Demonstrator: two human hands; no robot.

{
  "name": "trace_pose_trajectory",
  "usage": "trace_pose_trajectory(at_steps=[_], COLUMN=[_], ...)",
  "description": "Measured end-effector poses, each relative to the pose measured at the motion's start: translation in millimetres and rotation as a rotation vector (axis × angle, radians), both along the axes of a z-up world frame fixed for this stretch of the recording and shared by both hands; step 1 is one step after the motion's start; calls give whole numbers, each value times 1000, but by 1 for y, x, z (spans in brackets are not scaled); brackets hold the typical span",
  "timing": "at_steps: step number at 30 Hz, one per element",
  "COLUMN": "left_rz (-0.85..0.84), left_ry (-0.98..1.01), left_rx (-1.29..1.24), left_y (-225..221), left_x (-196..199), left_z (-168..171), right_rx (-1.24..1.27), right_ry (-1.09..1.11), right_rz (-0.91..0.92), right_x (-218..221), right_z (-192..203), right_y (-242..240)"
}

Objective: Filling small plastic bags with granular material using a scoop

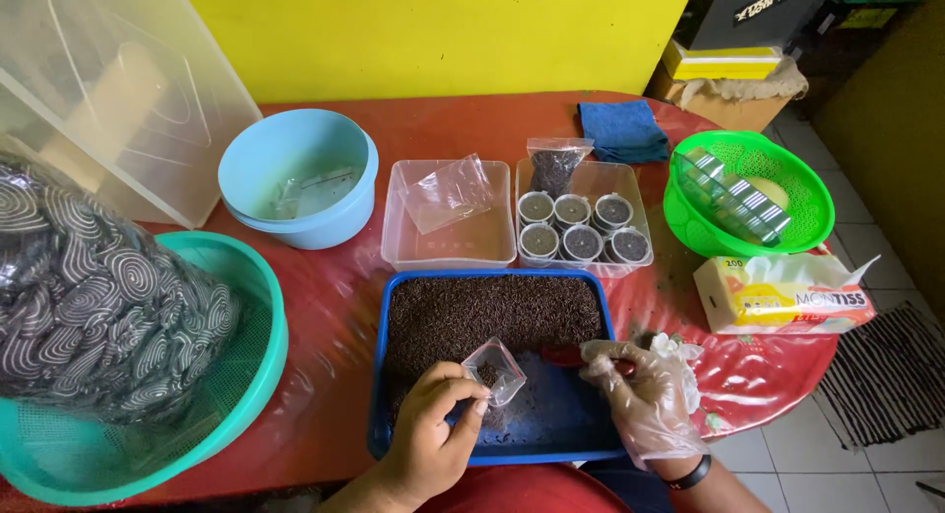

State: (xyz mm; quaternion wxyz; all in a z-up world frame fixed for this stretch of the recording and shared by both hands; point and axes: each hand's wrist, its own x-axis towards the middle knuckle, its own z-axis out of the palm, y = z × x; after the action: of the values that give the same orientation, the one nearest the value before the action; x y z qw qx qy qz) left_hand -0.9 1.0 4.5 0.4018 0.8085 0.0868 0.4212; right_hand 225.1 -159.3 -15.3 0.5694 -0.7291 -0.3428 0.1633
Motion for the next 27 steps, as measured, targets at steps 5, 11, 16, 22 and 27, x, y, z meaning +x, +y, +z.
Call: trace_pose_trajectory(at_steps=[5, 11, 16, 22, 27], left_rz=[5, 13, 17, 17, 0], left_ry=[-4, -3, 5, -17, -23], left_rx=[6, 2, 8, -8, 10], left_y=[0, 0, -1, -1, 0], left_x=[0, 1, 0, -1, 0], left_z=[1, 0, 0, -3, -3], right_rx=[172, 365, 280, 449, 41], right_ry=[230, 16, -516, -58, 230], right_rz=[17, 177, 421, 198, 60], right_x=[5, -18, -31, -20, -15], right_z=[-8, 41, 88, 36, 1], right_y=[-6, -10, -3, -3, -10])
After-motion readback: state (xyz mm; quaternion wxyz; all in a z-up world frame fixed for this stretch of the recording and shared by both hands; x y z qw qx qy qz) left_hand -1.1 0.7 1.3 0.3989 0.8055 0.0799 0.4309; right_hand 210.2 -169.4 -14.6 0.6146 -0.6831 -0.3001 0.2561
